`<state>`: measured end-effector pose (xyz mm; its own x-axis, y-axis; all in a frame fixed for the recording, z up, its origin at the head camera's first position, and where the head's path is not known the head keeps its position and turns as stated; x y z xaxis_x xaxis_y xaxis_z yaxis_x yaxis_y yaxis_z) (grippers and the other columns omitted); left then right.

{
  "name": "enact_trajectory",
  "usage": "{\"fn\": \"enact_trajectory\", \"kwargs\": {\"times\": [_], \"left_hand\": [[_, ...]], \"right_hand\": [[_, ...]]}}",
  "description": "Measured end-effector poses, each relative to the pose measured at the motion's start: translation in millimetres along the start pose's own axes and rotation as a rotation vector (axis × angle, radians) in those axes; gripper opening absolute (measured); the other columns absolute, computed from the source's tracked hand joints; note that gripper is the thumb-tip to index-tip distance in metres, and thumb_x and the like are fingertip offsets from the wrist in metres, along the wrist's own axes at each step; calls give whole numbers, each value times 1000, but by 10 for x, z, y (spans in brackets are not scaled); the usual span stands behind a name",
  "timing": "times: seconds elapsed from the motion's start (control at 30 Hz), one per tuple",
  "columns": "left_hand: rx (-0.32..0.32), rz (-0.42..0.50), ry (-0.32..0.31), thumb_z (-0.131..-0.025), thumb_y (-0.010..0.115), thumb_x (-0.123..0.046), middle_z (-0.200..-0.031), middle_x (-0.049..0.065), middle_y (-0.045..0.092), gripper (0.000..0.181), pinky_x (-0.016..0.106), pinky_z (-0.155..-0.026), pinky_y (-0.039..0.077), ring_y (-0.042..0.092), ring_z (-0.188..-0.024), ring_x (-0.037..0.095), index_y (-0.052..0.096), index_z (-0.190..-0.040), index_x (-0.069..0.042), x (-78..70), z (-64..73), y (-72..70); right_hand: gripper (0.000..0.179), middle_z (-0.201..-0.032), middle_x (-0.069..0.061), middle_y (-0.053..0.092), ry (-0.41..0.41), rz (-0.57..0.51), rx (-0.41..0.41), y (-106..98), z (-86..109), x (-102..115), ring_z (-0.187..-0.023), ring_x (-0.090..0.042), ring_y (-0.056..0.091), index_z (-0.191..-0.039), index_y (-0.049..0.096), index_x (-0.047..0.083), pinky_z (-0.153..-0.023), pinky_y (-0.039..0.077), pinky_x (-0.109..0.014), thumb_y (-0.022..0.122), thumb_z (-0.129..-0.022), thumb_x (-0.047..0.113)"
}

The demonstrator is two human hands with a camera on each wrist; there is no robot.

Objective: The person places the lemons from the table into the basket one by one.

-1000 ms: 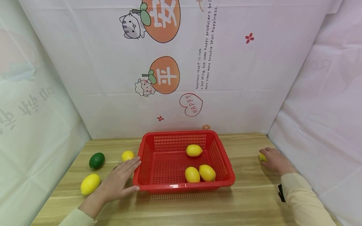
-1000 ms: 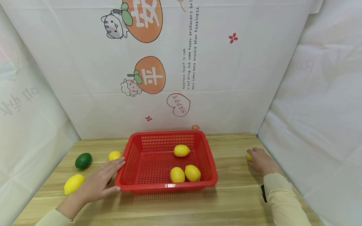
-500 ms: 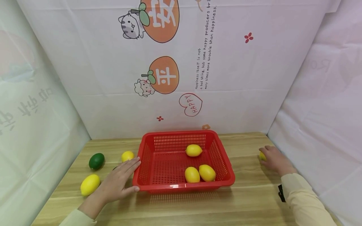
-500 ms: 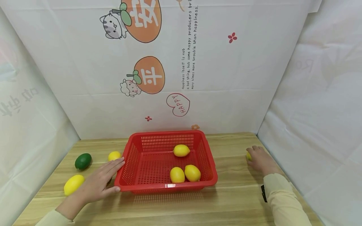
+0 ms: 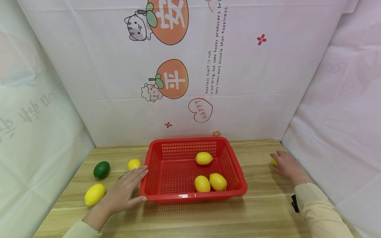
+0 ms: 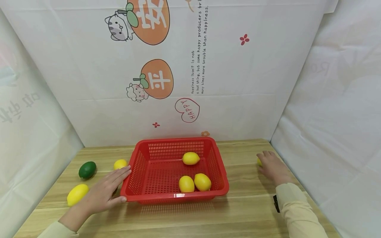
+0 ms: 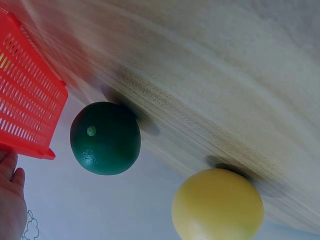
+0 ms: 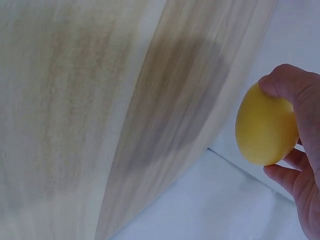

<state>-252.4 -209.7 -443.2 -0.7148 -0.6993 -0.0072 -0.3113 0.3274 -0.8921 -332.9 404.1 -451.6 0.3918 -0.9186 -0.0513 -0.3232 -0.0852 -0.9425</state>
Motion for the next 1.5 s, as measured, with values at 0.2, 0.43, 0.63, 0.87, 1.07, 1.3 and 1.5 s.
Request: {"fn": "enact_trajectory", "kwargs": {"times": [0.2,0.43,0.63,0.87,1.07,1.3,1.5], "left_hand": [[-4,2,1,-87,63,-58,-151,13,38,83,50,-105,39,39,-135,31,43,-144,0,-1,3,3],[-11,3,6,-87,62,-58,-151,13,39,83,51,-105,39,40,-135,31,44,-144,0,-3,3,4],[-25,9,23,-87,61,-58,-150,14,40,83,50,-104,39,40,-135,31,45,-143,1,-6,-1,-3],[-28,15,30,-88,60,-59,-150,14,41,83,51,-103,40,41,-134,33,45,-142,1,-7,-2,-10],[-25,13,25,-87,61,-59,-150,14,41,83,50,-103,40,41,-134,33,45,-142,1,-9,-3,-13],[-10,7,11,-87,62,-58,-150,13,40,83,50,-105,39,40,-135,32,45,-143,1,-4,-6,-8],[-9,12,10,-87,62,-58,-150,14,39,83,50,-104,40,40,-135,32,44,-143,1,-3,-1,-6]], "right_hand": [[46,-110,-35,54,-8,23,-19,-65,-47,82,-103,-52,51,-113,58,-10,-89,43,-61,79,-74,4],[48,-108,-36,54,-57,34,-93,-122,-98,148,-99,-52,52,-109,58,-9,-86,44,-61,80,-68,1],[49,-105,-35,54,-96,54,-145,-183,-137,228,-97,-51,52,-107,59,-9,-82,46,-59,81,-64,0],[50,-102,-32,56,-119,75,-180,-254,-179,317,-93,-48,53,-106,60,-9,-78,47,-57,82,-62,1],[51,-104,-32,56,-148,78,-214,-310,-218,398,-94,-48,54,-107,61,-9,-80,48,-57,83,-61,1],[53,-102,-32,56,-186,106,-252,-386,-270,502,-91,-49,55,-106,61,-7,-77,48,-59,82,-59,1],[51,-102,-30,56,-232,120,-314,-494,-318,621,-92,-47,55,-105,60,-5,-75,50,-57,81,-58,0]]}}
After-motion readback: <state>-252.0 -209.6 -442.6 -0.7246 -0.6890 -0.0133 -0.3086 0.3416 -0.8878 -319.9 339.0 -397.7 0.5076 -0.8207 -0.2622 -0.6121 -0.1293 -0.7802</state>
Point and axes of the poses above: each hand's wrist, its own z-axis away from the middle knuckle, its own y-axis out of the palm, x = y × z, the point moved 3 cm from there along -z, towards the middle knuckle
